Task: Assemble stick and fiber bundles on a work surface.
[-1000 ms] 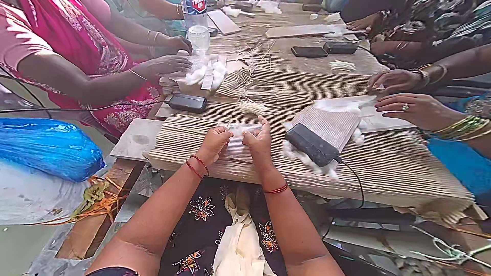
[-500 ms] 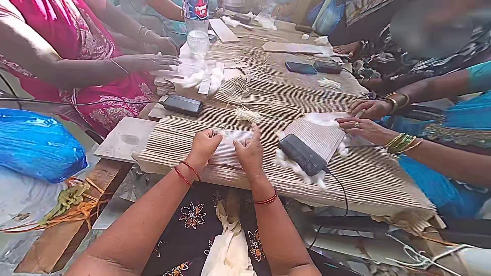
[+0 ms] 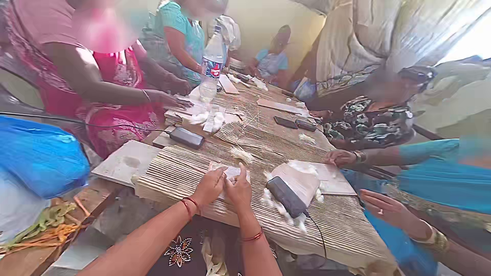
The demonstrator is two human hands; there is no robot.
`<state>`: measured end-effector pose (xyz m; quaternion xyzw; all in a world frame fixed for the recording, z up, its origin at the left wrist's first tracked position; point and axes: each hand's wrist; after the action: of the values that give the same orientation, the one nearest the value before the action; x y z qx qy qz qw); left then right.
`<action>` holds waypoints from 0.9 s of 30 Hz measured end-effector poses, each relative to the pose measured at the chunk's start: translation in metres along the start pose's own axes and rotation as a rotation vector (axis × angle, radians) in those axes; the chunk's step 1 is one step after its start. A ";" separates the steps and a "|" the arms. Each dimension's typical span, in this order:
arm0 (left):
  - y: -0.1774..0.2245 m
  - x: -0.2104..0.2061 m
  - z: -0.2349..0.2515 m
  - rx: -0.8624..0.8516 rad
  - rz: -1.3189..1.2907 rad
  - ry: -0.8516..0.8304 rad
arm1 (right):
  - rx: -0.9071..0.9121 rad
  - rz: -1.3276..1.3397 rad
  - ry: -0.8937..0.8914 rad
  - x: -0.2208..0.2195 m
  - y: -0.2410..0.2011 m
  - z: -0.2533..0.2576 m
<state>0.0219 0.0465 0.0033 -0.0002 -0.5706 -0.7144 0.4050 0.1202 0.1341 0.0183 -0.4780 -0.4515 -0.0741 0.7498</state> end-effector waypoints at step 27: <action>-0.017 0.002 0.006 0.181 -0.322 0.173 | 0.229 0.619 -0.267 0.074 -0.013 -0.024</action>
<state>0.0080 0.0511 -0.0077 0.1889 -0.5881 -0.7132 0.3314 0.1708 0.1319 0.0784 -0.5107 -0.3844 0.2708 0.7198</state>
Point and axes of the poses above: each hand's wrist, its own z-axis towards the middle knuckle, its own x-axis out of the back of the hand, y = z × x
